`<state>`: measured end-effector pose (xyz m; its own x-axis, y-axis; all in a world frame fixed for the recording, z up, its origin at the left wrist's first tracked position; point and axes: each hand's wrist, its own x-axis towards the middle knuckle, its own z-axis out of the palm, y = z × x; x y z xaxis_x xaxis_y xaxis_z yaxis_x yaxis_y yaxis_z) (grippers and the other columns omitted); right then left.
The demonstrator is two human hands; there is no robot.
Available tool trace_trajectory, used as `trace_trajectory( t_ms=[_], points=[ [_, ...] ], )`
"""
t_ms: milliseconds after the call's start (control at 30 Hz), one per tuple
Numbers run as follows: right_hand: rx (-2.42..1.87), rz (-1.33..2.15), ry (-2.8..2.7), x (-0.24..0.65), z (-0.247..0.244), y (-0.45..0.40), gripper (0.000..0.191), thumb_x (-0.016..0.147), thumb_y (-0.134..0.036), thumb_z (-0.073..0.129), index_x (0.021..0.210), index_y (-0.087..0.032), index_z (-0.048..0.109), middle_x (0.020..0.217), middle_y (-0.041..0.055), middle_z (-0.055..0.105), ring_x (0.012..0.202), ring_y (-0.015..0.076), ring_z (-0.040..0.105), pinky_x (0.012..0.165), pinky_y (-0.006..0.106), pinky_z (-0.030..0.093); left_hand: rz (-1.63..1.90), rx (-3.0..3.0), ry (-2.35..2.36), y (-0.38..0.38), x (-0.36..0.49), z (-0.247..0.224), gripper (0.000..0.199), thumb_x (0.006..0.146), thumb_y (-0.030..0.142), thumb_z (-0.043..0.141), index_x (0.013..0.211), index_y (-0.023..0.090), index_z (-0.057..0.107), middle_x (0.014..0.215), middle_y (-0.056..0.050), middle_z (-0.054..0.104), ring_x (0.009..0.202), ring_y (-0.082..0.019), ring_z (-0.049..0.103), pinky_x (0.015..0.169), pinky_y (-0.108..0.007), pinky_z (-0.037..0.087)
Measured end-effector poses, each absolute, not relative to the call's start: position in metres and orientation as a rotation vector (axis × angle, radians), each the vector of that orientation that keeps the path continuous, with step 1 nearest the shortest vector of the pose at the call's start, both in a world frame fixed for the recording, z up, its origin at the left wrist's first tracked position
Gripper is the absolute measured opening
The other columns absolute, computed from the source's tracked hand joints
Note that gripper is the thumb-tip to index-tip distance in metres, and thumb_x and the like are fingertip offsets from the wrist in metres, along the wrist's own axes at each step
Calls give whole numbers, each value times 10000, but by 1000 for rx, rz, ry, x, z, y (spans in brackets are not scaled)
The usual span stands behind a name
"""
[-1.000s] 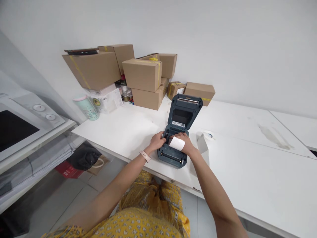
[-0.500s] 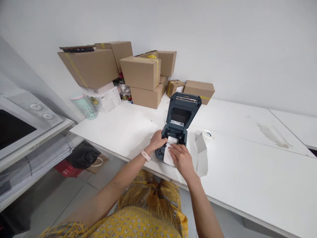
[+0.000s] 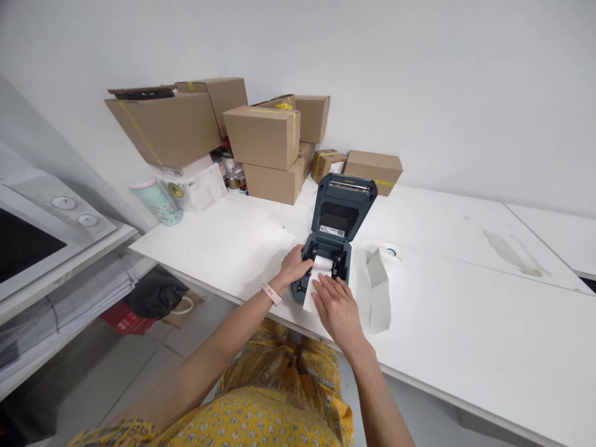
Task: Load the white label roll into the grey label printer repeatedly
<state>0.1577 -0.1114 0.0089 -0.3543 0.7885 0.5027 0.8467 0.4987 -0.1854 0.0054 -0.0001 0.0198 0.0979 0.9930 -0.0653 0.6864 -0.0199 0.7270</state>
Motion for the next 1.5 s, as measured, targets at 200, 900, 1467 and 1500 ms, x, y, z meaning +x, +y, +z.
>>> trace_trajectory(
  t_ms=[200, 900, 1467, 1500],
  points=[
    [-1376, -216, -2202, 149, 8, -121, 331, 982, -263, 479, 1264, -232, 651, 1293, 110, 674, 1156, 296, 658, 1046, 544, 455, 638, 1763, 1654, -2, 5, 23, 415, 799, 295, 579, 1201, 199, 551, 1271, -104, 652, 1171, -269, 604, 929, -335, 457],
    [-1267, -16, -1912, 186, 61, -113, 336, 969, -331, 499, 1267, -266, 640, 1293, 100, 674, 1184, 274, 631, 1031, 510, 477, 855, 1475, 1387, -74, -13, 3, 875, 758, 429, 747, 1496, 226, 322, 1401, -129, 569, 1298, -291, 521, 1067, -386, 426],
    [-1158, -77, -1719, 195, 145, 6, 341, 978, -367, 436, 1119, -241, 721, 1180, 67, 714, 1154, 242, 603, 1031, 457, 454, 1052, 1135, 1010, -97, -21, -13, 975, 623, 346, 874, 1461, 215, 394, 1350, -127, 601, 1244, -300, 561, 1066, -433, 457],
    [-1121, -98, -1758, 191, 134, -15, 327, 978, -329, 444, 1156, -249, 706, 1228, 66, 696, 1177, 242, 597, 1040, 464, 452, 1051, 1125, 1011, -97, -21, -14, 979, 619, 342, 878, 1461, 215, 396, 1345, -129, 605, 1244, -302, 561, 1065, -435, 459]
  ],
)
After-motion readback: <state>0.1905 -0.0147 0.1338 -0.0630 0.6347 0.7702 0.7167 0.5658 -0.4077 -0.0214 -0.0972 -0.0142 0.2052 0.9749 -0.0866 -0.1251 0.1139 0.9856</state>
